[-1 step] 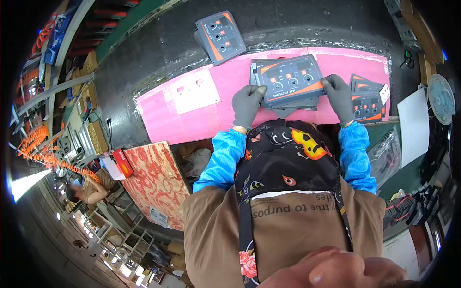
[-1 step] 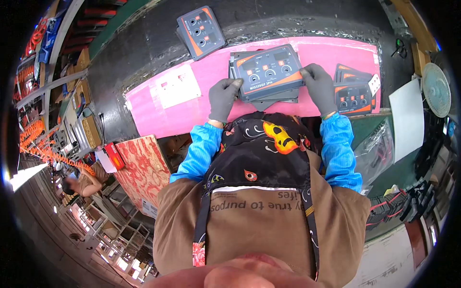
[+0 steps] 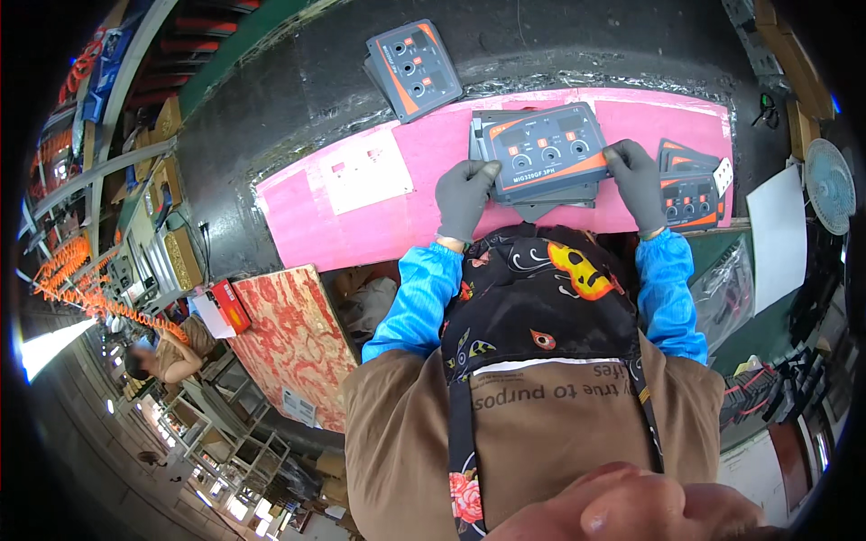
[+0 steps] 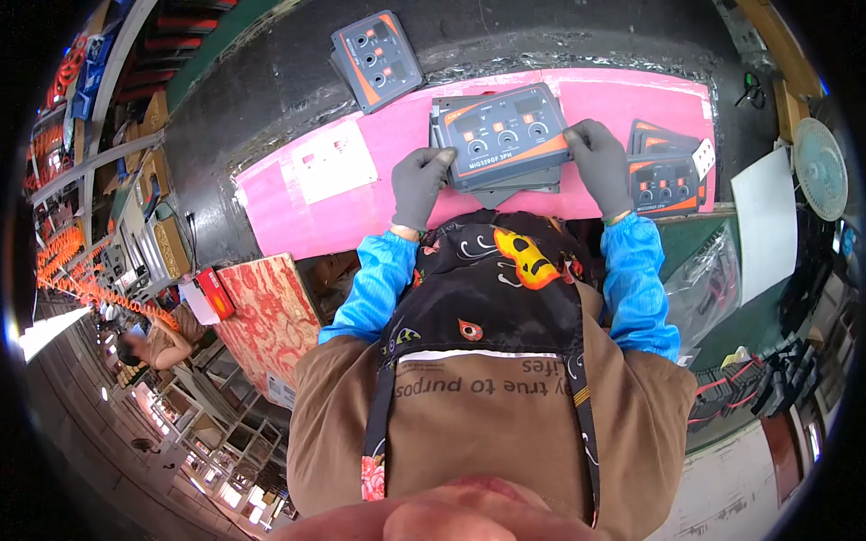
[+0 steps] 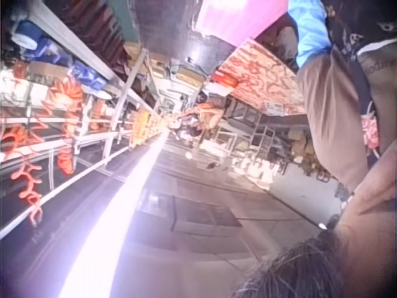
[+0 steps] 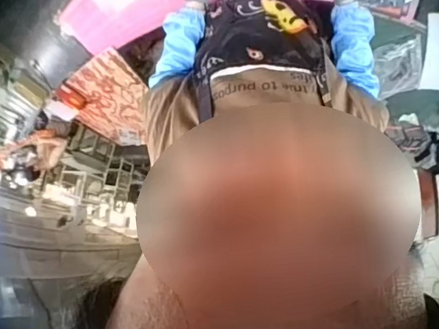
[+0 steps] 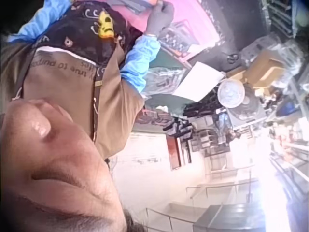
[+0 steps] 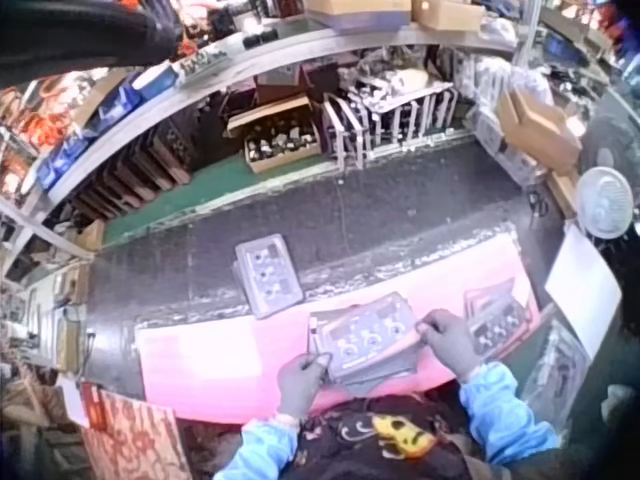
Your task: The person assembles electronic control units by inserting a grey metal casing into a black plastic housing with an orange label. They handle the components one at a time, aligning the parts and pressing them together on a pink workbench mat.
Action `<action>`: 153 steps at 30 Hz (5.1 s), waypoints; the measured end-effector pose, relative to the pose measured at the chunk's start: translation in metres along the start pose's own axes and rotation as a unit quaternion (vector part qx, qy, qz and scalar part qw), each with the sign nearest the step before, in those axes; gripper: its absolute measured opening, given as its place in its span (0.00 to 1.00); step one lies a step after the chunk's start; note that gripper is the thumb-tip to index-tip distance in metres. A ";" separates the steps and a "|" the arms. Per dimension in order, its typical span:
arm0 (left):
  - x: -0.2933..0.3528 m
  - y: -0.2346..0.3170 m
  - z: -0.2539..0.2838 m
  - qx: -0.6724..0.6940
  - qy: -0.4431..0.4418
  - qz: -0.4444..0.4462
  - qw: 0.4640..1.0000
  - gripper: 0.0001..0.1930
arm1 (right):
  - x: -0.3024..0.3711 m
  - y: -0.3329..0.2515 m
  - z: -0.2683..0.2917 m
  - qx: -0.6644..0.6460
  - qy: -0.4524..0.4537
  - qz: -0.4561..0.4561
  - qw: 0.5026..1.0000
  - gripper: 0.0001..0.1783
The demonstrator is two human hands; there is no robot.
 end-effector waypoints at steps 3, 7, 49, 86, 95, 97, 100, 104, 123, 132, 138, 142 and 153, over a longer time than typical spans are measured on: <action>0.002 -0.002 0.000 0.016 0.000 0.005 1.000 0.16 | 0.002 0.000 -0.001 -0.013 0.008 0.015 1.000 0.11; 0.001 -0.004 -0.001 0.025 -0.001 0.012 1.000 0.17 | 0.003 -0.004 0.000 -0.009 0.010 0.019 1.000 0.09; -0.001 -0.010 0.000 0.043 -0.006 0.020 0.999 0.14 | 0.003 0.000 -0.003 -0.015 0.030 0.009 0.999 0.08; -0.004 -0.013 -0.001 0.059 -0.009 0.025 0.998 0.12 | 0.002 -0.002 -0.003 -0.023 0.022 -0.002 0.999 0.08; -0.003 -0.012 0.000 0.062 -0.012 0.042 0.997 0.11 | 0.002 -0.005 -0.003 -0.005 0.014 0.010 1.000 0.08; -0.003 -0.011 0.000 0.057 -0.013 0.044 0.997 0.12 | 0.003 -0.006 -0.003 -0.010 0.017 0.013 1.000 0.08; -0.002 -0.009 0.000 0.044 -0.011 0.051 0.998 0.11 | 0.004 -0.006 -0.003 0.008 0.021 0.021 1.000 0.08; -0.017 -0.004 -0.003 -0.086 -0.094 0.012 0.992 0.15 | 0.000 -0.029 0.002 0.157 0.005 0.087 0.984 0.08; 0.058 0.077 -0.082 -0.359 -0.122 -0.489 0.785 0.50 | -0.035 -0.045 -0.033 0.640 -0.044 0.168 0.749 0.19; 0.066 0.037 -0.084 -0.491 -0.144 -0.489 0.706 0.52 | 0.052 -0.087 -0.057 0.459 -0.044 0.392 0.796 0.56; 0.067 0.024 -0.085 -0.476 -0.111 -0.538 0.686 0.50 | 0.062 -0.064 -0.060 0.461 -0.042 0.426 0.778 0.59; 0.074 0.030 -0.081 -0.479 -0.095 -0.549 0.678 0.43 | 0.066 -0.054 -0.055 0.445 -0.023 0.422 0.789 0.52; 0.076 0.144 -0.044 -0.267 -0.229 -0.425 0.834 0.23 | 0.064 -0.148 0.035 0.148 0.025 0.424 0.893 0.28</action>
Point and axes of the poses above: each hand's wrist, its own x-axis away from the middle knuckle, its own z-axis out of the back of the hand, y = z × x, the point moved 9 cm from there along -x, towards the middle knuckle, and after that the axes turned 11 degrees about x, right-handed, at the moved point
